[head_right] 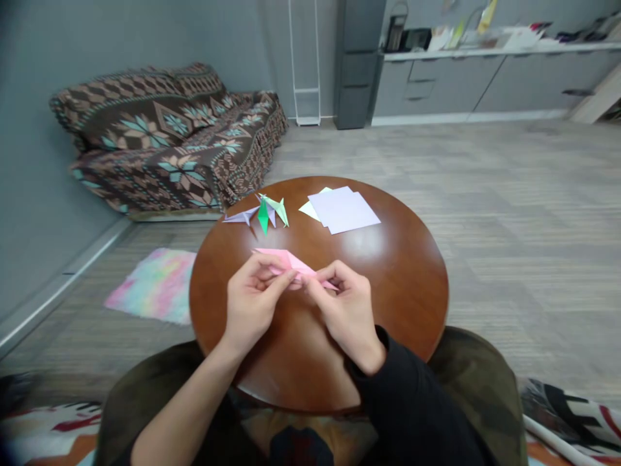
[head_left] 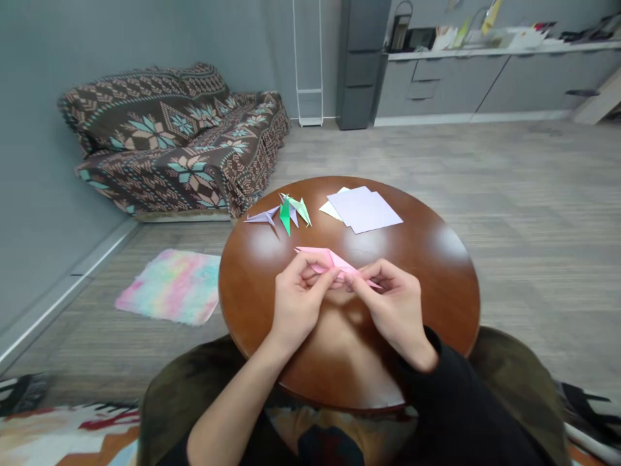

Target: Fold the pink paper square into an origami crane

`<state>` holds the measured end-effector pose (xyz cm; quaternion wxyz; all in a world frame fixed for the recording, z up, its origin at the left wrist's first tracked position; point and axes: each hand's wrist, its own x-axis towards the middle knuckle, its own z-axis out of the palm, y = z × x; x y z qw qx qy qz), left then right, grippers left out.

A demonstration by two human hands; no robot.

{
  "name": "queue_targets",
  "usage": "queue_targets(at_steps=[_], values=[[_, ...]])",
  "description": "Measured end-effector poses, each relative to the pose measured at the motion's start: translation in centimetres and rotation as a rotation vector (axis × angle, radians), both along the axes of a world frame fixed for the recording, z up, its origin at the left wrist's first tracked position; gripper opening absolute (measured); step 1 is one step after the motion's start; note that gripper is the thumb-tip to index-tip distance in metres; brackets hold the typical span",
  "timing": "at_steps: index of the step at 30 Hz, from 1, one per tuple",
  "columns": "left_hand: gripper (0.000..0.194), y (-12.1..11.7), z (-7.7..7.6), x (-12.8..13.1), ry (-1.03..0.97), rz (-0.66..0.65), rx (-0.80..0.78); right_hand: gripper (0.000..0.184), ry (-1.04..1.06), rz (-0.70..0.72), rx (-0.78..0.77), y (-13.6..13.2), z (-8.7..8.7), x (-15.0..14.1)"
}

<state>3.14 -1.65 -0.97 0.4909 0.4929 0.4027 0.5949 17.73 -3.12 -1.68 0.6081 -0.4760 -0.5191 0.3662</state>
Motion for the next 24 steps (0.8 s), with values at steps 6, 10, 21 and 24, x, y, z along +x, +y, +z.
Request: queue_targets(at_steps=[6, 10, 21, 24], values=[[0.043, 0.8, 1.7, 0.0, 0.012, -0.02, -0.016, 0.023, -0.018, 0.071, 0.024, 1.7, 1.3, 0.8], [0.097, 3.9, 3.6, -0.2, -0.043, -0.03, 0.015, 0.027, -0.087, 0.094, 0.14, 5.7, 3.1, 1.9], [0.022, 12.5, 3.0, -1.8, 0.432, -0.294, 0.02, 0.016, -0.304, 0.397, 0.117, 13.7, 1.5, 4.8], [0.029, 11.8, 2.4, -1.2, 0.429, -0.465, -0.065, 0.014, -0.275, 0.426, 0.076, 14.0, 0.9, 5.4]])
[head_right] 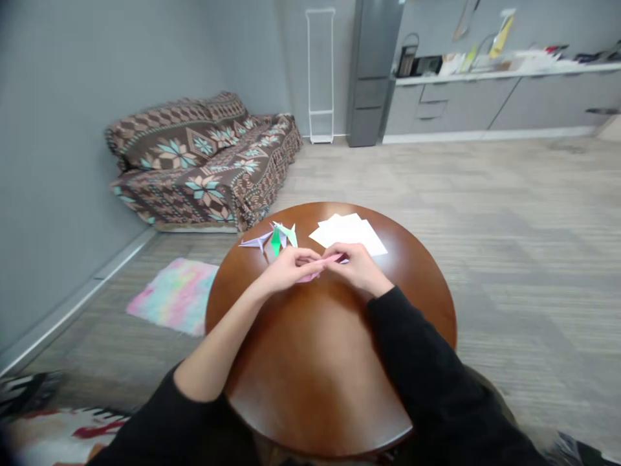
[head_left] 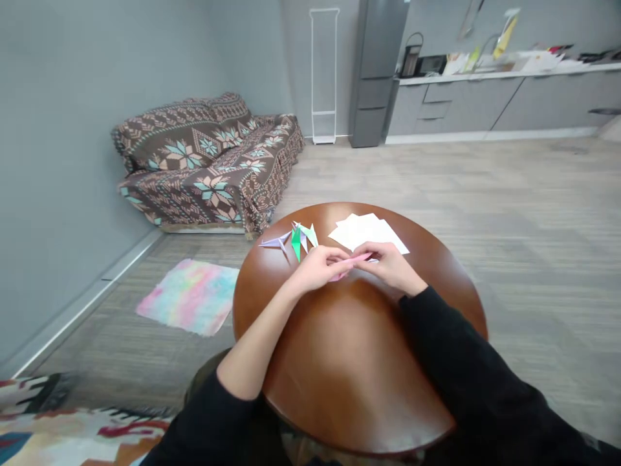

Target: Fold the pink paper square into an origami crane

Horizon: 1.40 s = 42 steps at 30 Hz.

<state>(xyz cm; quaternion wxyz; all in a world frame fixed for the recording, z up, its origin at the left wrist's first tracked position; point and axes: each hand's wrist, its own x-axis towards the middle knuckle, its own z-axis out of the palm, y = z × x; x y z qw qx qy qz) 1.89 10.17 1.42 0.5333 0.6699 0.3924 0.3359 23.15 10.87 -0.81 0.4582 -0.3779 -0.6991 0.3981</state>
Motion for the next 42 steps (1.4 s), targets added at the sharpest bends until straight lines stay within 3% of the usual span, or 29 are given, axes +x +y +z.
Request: queue_targets(at_steps=[3, 7, 9, 11, 14, 22, 31, 42], values=[[0.036, -0.2, -1.0, 0.5, -0.047, -0.049, -0.11, 0.027, 0.081, -0.028, -0.082, 0.2, -0.9, 0.1], [0.039, 0.3, -2.3, 0.8, -0.139, -0.012, -0.189, 0.04, 0.227, -0.045, -0.194, 0.1, -1.8, -0.5], [0.038, 0.4, -2.6, 1.0, -0.204, 0.021, -0.211, 0.033, 0.282, -0.04, -0.238, 0.1, -1.8, -0.7], [0.036, 0.4, -2.6, 1.2, -0.311, 0.061, -0.249, 0.018, 0.311, -0.021, -0.279, 0.1, -1.6, -0.8], [0.033, 0.0, -2.3, 1.4, -0.366, 0.082, -0.294, 0.014, 0.345, -0.002, -0.334, 0.0, -1.5, -0.7], [0.03, -0.6, -2.0, 1.2, -0.383, 0.08, -0.361, 0.02, 0.433, 0.02, -0.445, -0.1, -1.7, -1.0], [0.035, -1.0, -1.3, 1.5, -0.341, 0.103, -0.384, 0.025, 0.47, 0.014, -0.41, -0.4, -2.1, -1.3], [0.038, -0.8, -1.7, 1.2, -0.38, 0.08, -0.489, 0.02, 0.42, 0.055, -0.468, -0.3, -1.7, -0.8]])
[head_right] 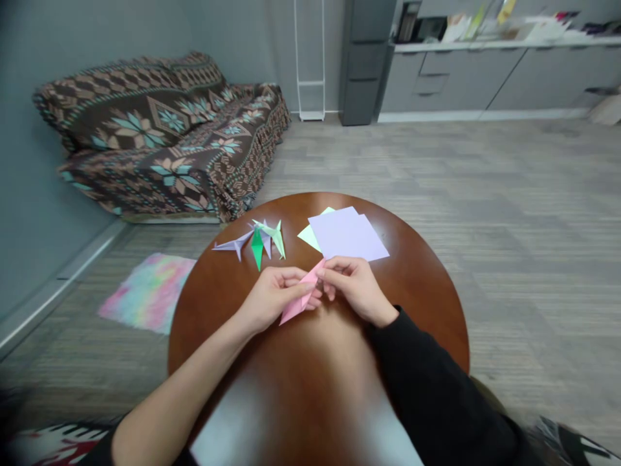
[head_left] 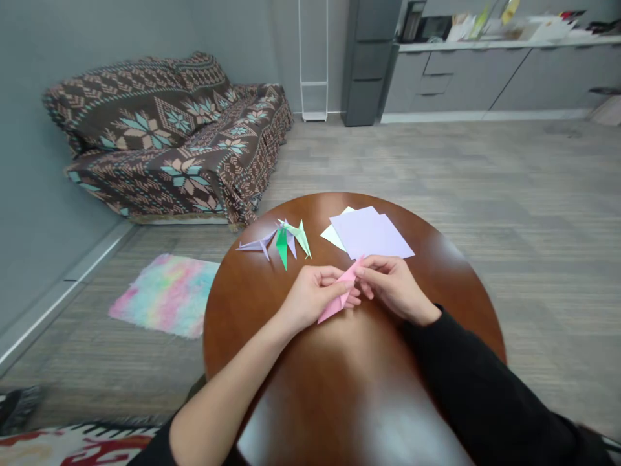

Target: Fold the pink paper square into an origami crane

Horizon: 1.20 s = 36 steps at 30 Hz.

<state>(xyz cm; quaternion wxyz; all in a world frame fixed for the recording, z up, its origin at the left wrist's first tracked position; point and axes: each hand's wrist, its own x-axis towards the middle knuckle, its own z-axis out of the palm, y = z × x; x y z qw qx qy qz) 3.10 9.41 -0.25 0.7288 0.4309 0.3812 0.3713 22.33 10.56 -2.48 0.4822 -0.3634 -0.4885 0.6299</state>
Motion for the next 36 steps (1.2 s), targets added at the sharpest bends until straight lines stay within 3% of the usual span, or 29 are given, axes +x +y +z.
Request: queue_targets(at_steps=[15, 21, 24, 28, 32, 36], values=[[0.039, 0.0, 0.1, 0.2, 0.051, -0.01, 0.019, 0.03, -0.025, -0.065, -0.003, -0.1, -0.1, -0.5], [0.037, -0.2, -0.2, 0.3, 0.084, -0.029, -0.057, 0.034, -0.036, -0.272, 0.032, 0.9, -0.7, 0.5], [0.032, -0.1, -0.5, 0.3, 0.075, 0.074, 0.018, 0.034, -0.068, -0.328, 0.079, 1.0, -0.6, 0.6], [0.026, 0.3, -0.7, 0.2, 0.027, 0.281, 0.117, 0.023, -0.18, -0.178, 0.144, -0.2, 0.2, -0.7], [0.029, 0.2, -0.5, 0.2, -0.072, 0.251, 0.047, 0.023, -0.259, -0.033, 0.187, -1.4, 0.7, -2.1], [0.024, 0.2, -0.5, 0.3, 0.002, 0.298, 0.147, 0.028, -0.3, 0.007, 0.191, -1.6, 0.5, -2.1]])
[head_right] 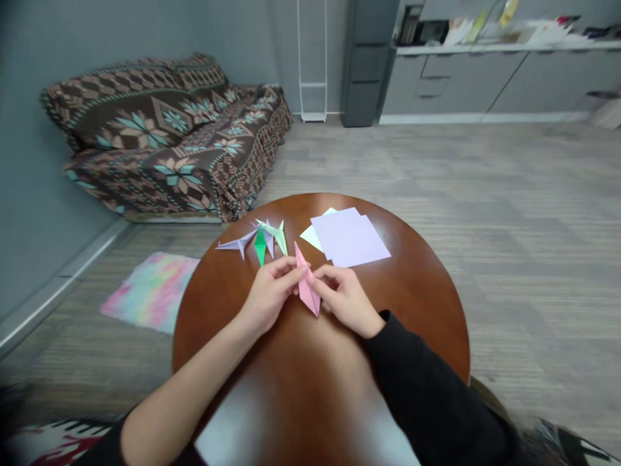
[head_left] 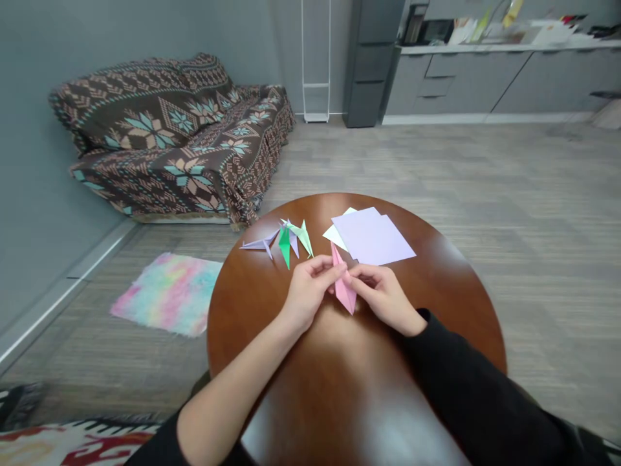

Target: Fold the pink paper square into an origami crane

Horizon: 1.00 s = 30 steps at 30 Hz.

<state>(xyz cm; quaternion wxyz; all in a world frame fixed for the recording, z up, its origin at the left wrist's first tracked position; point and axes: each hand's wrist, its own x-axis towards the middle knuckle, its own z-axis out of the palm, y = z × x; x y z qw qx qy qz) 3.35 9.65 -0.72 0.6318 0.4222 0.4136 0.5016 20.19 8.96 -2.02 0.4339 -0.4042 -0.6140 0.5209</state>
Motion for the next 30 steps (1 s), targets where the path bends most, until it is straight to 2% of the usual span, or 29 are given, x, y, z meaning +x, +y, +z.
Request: queue_targets(at_steps=[5, 11, 24, 30], values=[[0.022, 0.33, -0.32, -0.35, 0.107, 0.047, 0.062, 0.025, -0.016, -0.01, -0.007, -0.01, -0.13, 0.08], [0.021, 0.33, -0.84, -0.2, 0.045, 0.014, 0.029, 0.027, 0.026, -0.078, -0.005, -0.11, -0.06, -0.23], [0.014, 0.68, -0.29, -0.28, -0.09, 0.155, -0.008, 0.025, -0.016, -0.089, -0.027, -0.49, 0.11, -0.42], [0.021, 0.64, -0.14, -0.35, -0.015, 0.051, -0.019, 0.027, -0.007, -0.107, -0.044, -0.42, 0.03, -0.29]])
